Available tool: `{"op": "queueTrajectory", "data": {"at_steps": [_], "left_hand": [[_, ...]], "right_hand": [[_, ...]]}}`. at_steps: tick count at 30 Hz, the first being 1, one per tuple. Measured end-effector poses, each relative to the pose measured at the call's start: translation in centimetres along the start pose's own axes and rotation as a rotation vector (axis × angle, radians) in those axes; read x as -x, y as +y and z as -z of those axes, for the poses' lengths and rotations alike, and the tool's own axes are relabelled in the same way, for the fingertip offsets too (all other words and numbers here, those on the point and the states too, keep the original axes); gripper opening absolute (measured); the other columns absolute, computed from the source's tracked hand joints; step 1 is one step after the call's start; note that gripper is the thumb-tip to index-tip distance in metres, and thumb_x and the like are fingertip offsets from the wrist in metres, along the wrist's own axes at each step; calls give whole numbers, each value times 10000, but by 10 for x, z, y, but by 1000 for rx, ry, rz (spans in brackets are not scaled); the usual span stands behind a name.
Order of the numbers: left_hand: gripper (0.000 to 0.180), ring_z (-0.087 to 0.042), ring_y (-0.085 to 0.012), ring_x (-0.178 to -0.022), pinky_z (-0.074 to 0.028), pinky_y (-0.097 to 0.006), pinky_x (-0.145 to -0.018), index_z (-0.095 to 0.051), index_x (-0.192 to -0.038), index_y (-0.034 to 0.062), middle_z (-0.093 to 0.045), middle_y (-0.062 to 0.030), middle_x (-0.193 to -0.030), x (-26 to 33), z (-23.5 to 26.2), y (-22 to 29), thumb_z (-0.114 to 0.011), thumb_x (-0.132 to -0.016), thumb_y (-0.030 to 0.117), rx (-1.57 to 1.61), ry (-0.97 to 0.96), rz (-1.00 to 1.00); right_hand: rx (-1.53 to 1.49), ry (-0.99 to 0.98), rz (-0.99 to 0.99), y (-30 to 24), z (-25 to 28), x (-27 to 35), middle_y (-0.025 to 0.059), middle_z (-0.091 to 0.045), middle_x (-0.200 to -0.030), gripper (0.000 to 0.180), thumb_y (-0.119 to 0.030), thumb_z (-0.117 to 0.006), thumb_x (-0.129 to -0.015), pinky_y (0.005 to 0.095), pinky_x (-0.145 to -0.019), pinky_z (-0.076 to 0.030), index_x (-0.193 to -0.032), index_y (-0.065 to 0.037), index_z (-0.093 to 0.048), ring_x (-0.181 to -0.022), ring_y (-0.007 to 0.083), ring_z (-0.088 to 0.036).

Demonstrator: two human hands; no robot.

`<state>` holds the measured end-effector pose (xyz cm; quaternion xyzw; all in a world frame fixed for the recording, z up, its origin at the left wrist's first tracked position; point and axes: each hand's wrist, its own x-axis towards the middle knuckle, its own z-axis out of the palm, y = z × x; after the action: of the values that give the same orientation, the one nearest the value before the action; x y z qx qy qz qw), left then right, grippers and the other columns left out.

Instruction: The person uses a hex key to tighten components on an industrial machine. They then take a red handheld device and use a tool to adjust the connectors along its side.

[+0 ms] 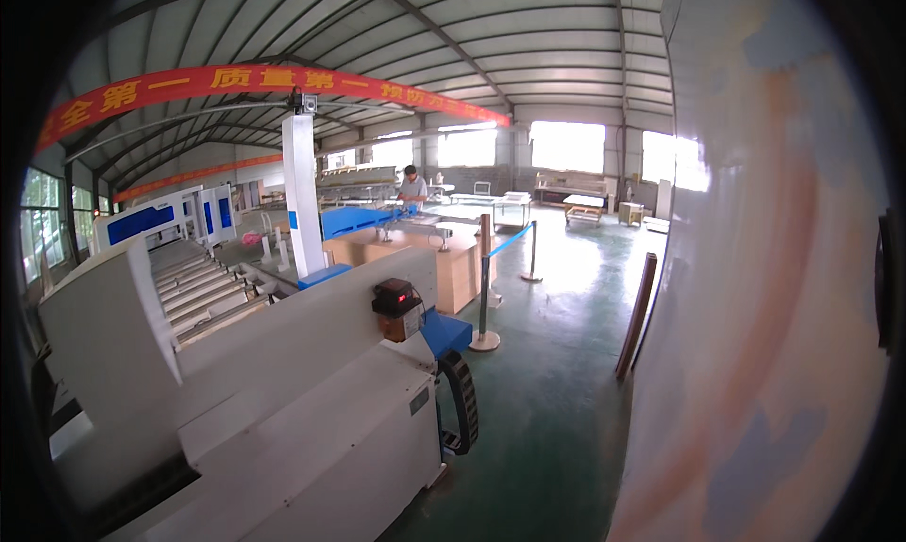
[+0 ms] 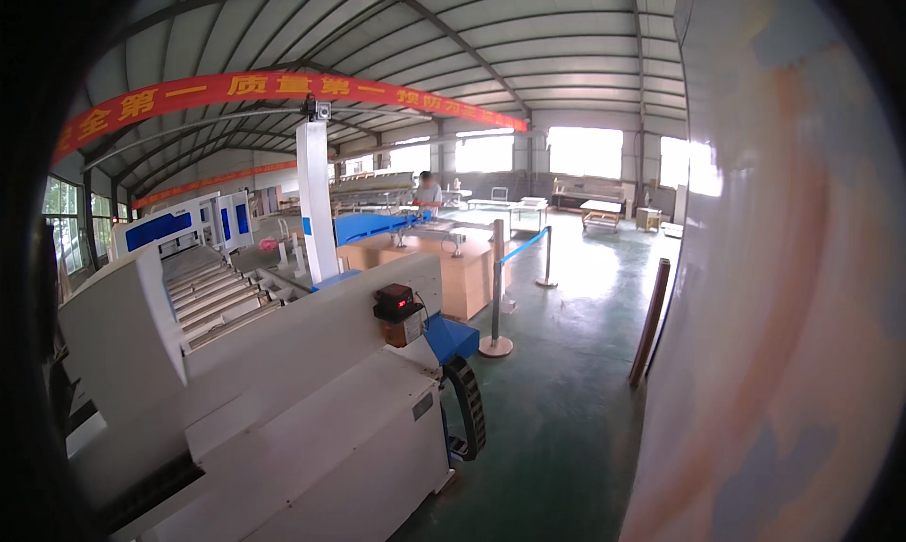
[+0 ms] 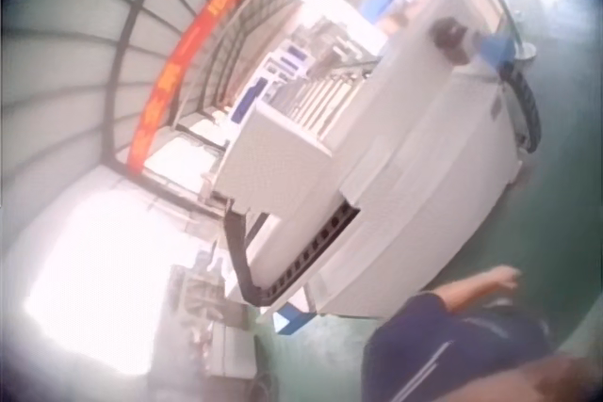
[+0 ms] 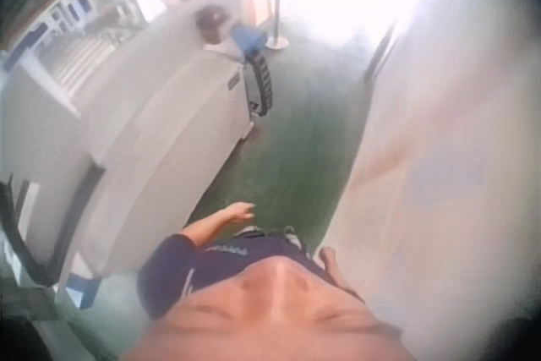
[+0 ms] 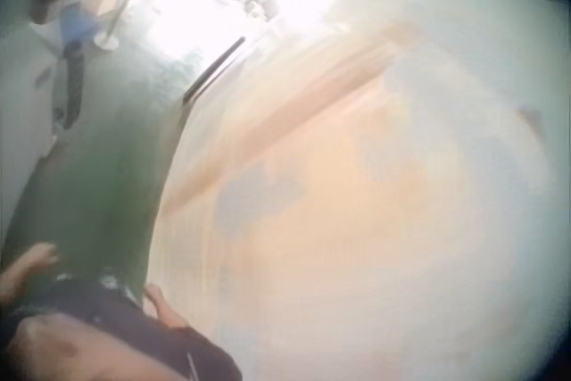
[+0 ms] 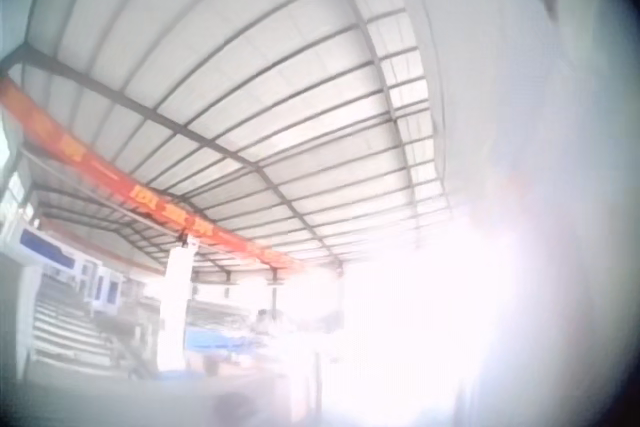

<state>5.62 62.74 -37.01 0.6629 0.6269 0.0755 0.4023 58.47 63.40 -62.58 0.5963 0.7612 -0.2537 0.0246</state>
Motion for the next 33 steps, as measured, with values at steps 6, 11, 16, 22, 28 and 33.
{"op": "queueTrajectory", "data": {"at_steps": [6,11,16,22,28,33], "left_hand": [[317,-625,-345,-831,-496,-431,-676,-667,-943,36,-638,-219,-907,64,-53,-186,-621,-772,299,-162,45,582],[360,-628,-344,-860,-502,-434,-699,-658,-968,16,-643,-217,-945,-63,5,-190,-615,-778,318,84,-1,887],[403,-630,-343,-889,-508,-436,-722,-650,-994,-4,-648,-216,-983,-349,115,-149,-608,-785,338,353,298,785],[524,-622,-318,-981,-486,-380,-859,-561,-1213,57,-646,-190,-1055,-688,408,-71,-594,-818,400,271,534,117],[444,-605,-342,-992,-487,-408,-844,-595,-1139,61,-628,-192,-1072,-856,533,17,-555,-817,364,392,471,103],[415,-618,-385,-890,-487,-463,-749,-656,-937,5,-639,-238,-934,-897,470,-101,-576,-748,365,215,-76,453]], "right_hand": [[-418,-6,-3,-113,185,-291,158,-665,-773,288,-251,-575,-776,386,-666,-504,-955,-47,-672,-692,293,-624],[-631,-95,-67,-119,280,-446,140,-635,-830,399,-274,-599,-808,373,-613,-494,-1135,-45,-590,-725,220,-593],[-676,-357,-335,-75,301,-510,76,-601,-714,240,-223,-618,-806,352,-538,-450,-988,-67,-636,-617,177,-549],[-642,-514,-347,-106,365,-610,63,-608,-697,239,-227,-606,-813,331,-542,-451,-983,-63,-642,-617,166,-555],[-622,-444,-420,-80,404,-805,60,-611,-697,254,-229,-601,-815,320,-546,-451,-1004,-64,-643,-624,158,-556],[-192,-389,-209,-1,458,-1039,57,-613,-698,268,-231,-597,-816,311,-549,-452,-1021,-65,-645,-629,151,-557]]}}
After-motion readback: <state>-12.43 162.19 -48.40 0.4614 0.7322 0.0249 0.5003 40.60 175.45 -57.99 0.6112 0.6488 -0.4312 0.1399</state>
